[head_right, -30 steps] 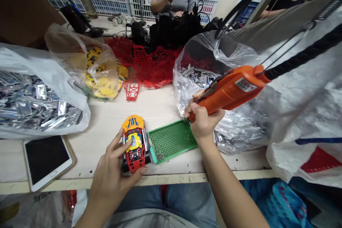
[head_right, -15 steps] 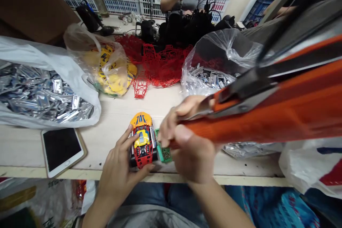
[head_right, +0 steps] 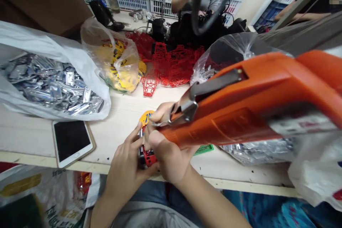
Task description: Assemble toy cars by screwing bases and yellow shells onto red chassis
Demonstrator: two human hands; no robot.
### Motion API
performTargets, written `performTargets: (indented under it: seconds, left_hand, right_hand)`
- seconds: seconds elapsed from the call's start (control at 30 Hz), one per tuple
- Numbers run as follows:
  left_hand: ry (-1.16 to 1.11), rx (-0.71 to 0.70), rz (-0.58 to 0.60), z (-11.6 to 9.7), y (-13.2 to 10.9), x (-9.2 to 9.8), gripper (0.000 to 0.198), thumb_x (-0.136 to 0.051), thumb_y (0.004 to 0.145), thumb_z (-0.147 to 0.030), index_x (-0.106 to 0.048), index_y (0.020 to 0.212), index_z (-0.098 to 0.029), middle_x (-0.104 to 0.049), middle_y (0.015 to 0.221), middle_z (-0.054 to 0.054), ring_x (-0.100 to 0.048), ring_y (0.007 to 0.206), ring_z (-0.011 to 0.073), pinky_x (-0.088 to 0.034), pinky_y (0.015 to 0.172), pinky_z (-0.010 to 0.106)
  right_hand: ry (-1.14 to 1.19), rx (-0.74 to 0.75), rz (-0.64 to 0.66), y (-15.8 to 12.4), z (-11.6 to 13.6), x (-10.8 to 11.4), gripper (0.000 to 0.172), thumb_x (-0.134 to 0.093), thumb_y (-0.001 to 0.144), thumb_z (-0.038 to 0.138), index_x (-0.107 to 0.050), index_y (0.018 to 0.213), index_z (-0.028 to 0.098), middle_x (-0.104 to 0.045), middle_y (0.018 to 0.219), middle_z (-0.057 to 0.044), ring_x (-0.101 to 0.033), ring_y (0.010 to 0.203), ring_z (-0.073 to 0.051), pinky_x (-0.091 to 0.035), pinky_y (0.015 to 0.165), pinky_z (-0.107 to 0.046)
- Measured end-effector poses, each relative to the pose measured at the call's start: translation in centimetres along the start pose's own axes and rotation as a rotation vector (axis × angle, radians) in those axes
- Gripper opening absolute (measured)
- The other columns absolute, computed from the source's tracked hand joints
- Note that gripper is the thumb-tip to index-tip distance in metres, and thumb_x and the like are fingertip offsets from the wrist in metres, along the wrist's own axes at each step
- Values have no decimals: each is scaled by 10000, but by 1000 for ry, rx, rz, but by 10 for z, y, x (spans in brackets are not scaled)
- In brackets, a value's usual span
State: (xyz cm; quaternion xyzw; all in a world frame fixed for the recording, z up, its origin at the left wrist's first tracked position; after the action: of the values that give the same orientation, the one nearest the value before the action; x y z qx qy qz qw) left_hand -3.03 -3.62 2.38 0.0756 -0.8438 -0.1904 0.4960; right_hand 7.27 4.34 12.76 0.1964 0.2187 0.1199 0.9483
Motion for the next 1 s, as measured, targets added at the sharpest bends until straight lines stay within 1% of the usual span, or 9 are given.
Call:
performTargets:
  seconds: [0.2,0.33,0.43,0.57,0.67,0.8,0.9,0.97,1.0]
  left_hand:
    - [-13,7,7,0,-1,-1,651,-578,933,-688,-481,1383,-227,-580,1497,224,-702,1180,347,-563,872,468]
    - [-28,20,-10,1,-1,0,702,-672,887,-665,-467,1408,-242,-601,1466,206,-698,1179,351,-559,890,460]
    - [-27,25,-42,1,-1,3,672,-680,886,-655,-483,1366,-227,-638,1406,198,-718,1130,338,-567,863,436]
    - [-11,9,-91,-2,-1,7,645,-641,908,-665,-490,1345,-216,-642,1406,209,-711,1166,335,-568,891,434]
    - [-18,0,-79,-3,-2,6,668,-598,920,-689,-479,1361,-201,-600,1469,245,-682,1245,350,-567,923,455]
    - [-76,26,-22,2,-5,1,730,-628,935,-632,-390,1468,-194,-513,1567,258,-588,1384,359,-550,1003,491]
    - [-161,100,-49,8,-7,0,964,-691,878,-649,-232,1575,-167,-421,1620,293,-540,1429,382,-541,1046,524]
    - [-208,182,-108,12,-7,2,1120,-736,814,-684,-153,1608,-150,-423,1605,312,-598,1361,396,-567,1014,536]
    - [-208,221,-139,12,-7,3,1159,-763,784,-684,-154,1611,-147,-441,1589,313,-622,1326,403,-578,998,544]
  right_hand:
    - [-28,23,20,-4,-2,-4,167,-710,849,243,-548,872,277,-500,614,54,-460,417,-136,-399,412,-294]
    - [-1,31,0,-5,-9,-11,176,-677,780,140,-587,845,277,-493,603,60,-418,413,-121,-369,397,-272]
    - [-14,-32,-20,-3,-20,-15,175,-652,721,129,-624,820,270,-511,575,65,-408,407,-113,-356,381,-252]
    - [-24,-126,-33,1,-29,-12,142,-678,688,226,-607,808,254,-512,536,82,-411,380,-103,-362,370,-242]
    - [4,-48,-136,4,-12,7,153,-648,694,217,-621,842,244,-517,513,93,-445,361,-99,-397,393,-244]
    - [-117,66,-367,-1,23,54,198,-644,660,181,-686,847,229,-560,521,64,-489,392,-123,-424,418,-270]
    - [-301,81,-482,-4,45,86,227,-654,629,193,-725,839,243,-626,631,24,-576,545,-175,-496,540,-329]
    - [-382,76,-499,-4,53,104,263,-646,625,201,-731,865,267,-652,718,11,-618,668,-205,-513,639,-360]
    - [-410,70,-496,-4,54,112,291,-648,634,199,-726,904,277,-663,758,6,-633,721,-217,-510,682,-373]
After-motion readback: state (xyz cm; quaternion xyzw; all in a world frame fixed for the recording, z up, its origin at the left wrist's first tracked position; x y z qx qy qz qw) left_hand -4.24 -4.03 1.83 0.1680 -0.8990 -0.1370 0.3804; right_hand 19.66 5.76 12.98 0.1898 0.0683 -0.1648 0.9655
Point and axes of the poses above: each hand's wrist, its own y-axis towards the middle knuckle, its own x-axis out of the back of the hand, z = x × y, the point moved 10 cm from there along y, towards the middle knuckle
